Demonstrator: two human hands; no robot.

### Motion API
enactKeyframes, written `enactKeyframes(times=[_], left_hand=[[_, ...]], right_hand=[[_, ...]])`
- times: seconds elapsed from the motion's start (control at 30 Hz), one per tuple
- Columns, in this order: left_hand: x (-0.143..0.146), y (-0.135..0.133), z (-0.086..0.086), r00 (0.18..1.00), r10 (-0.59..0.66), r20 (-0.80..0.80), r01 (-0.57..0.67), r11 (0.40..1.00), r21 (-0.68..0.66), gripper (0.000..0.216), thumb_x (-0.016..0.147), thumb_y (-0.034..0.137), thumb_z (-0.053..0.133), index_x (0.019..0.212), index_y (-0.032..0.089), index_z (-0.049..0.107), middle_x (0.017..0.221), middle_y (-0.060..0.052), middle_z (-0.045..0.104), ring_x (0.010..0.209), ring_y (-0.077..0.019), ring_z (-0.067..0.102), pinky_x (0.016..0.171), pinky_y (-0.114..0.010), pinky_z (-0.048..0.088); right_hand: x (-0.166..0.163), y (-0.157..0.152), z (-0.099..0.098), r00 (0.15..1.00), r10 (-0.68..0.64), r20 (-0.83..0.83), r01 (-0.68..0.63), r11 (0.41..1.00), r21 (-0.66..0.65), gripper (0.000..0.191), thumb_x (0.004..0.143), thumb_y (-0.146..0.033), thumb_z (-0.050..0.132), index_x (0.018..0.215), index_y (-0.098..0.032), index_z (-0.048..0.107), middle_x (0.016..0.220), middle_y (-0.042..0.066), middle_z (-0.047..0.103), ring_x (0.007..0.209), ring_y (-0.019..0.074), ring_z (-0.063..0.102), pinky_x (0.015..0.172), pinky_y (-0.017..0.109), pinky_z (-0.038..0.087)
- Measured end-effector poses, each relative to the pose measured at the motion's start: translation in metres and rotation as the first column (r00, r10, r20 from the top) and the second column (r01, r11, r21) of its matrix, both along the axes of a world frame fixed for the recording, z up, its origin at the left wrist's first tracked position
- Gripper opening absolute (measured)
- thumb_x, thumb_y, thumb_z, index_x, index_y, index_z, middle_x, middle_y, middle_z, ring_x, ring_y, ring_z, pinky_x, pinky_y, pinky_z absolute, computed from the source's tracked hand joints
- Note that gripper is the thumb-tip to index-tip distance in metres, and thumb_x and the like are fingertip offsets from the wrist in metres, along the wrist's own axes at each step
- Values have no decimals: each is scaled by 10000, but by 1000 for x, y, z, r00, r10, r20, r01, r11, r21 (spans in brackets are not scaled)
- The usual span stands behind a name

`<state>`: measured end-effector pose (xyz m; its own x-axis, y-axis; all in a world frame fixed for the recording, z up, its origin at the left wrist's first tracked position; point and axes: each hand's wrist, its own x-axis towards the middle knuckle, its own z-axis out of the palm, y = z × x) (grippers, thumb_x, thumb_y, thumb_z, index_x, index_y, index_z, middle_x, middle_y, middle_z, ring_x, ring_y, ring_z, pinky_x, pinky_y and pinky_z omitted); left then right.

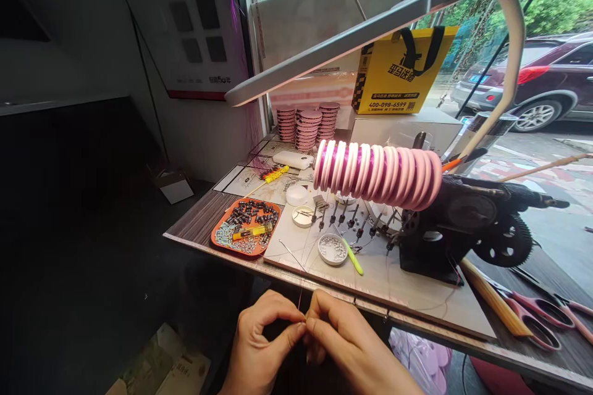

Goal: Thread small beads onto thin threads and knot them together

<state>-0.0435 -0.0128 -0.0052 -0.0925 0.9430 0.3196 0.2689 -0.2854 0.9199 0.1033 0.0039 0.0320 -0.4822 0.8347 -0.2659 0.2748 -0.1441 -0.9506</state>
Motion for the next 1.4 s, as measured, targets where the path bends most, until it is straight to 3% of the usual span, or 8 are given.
enactKeyframes(times=[0.17, 0.53, 0.93, 1.07, 1.13, 1.27, 1.33, 1.4], left_hand=[[-1, 1, -2, 1000, -2, -28, 2, 1000, -4, 79, 671, 191, 717, 593, 184, 702, 575, -56, 684, 574, -193, 608, 567, -289, 462], [-3, -2, 3, 926, 3, -378, 81, 975, 206, 158, 744, 140, 625, 592, 178, 650, 539, -42, 650, 557, -178, 576, 585, -307, 428], [-2, -2, 1, 955, 5, -297, 51, 982, 180, 163, 712, 113, 619, 572, 193, 644, 532, -46, 633, 552, -188, 568, 564, -303, 410], [-2, -1, 0, 972, 0, -237, 24, 995, 99, 153, 702, 147, 646, 555, 192, 641, 537, -41, 629, 565, -187, 562, 566, -297, 409], [-3, 1, -1, 988, 10, -157, -5, 999, 35, 139, 681, 136, 652, 549, 183, 646, 550, -44, 637, 579, -188, 565, 581, -296, 411], [-3, 3, -1, 985, 59, 164, -17, 969, -247, 95, 652, 177, 682, 560, 163, 662, 585, -33, 643, 604, -170, 557, 613, -276, 407], [-2, 4, 0, 939, 84, 335, 49, 927, -371, 111, 629, 220, 723, 567, 150, 663, 566, -9, 618, 583, -136, 519, 605, -250, 387], [-2, 6, 0, 844, 123, 521, 141, 888, -438, 168, 577, 249, 776, 563, 138, 650, 540, 18, 577, 558, -100, 472, 587, -220, 366]], right_hand=[[0, 0, -10, 999, -22, -35, 23, 999, 27, 265, 794, -427, 436, 658, -200, 458, 625, -14, 524, 634, 154, 502, 629, 251, 390], [-3, 1, 6, 995, 30, 100, -39, 995, 96, 245, 790, -406, 371, 657, -205, 413, 636, -3, 496, 630, 161, 484, 622, 274, 390], [-5, 0, -1, 994, 8, 106, -19, 994, 106, 261, 791, -422, 389, 640, -210, 407, 624, -13, 479, 624, 152, 467, 617, 261, 389], [0, 2, 3, 998, 38, 47, -41, 997, 64, 273, 807, -429, 373, 665, -205, 437, 636, -1, 519, 636, 157, 516, 632, 260, 421], [6, 9, 6, 994, 34, 108, -50, 988, 149, 286, 841, -412, 329, 682, -203, 443, 651, 10, 534, 641, 161, 535, 618, 259, 434], [18, 42, 4, 790, -289, 541, -92, 816, 571, 252, 862, -314, 305, 669, -208, 428, 638, 30, 546, 600, 185, 529, 570, 284, 383], [20, 60, 0, 687, -392, 612, -134, 759, 637, 211, 826, -246, 354, 648, -202, 459, 655, 53, 569, 601, 210, 543, 564, 301, 356], [21, 69, -2, 677, -412, 610, -133, 747, 652, 175, 789, -213, 401, 645, -196, 500, 666, 63, 578, 604, 224, 550, 556, 304, 343]])
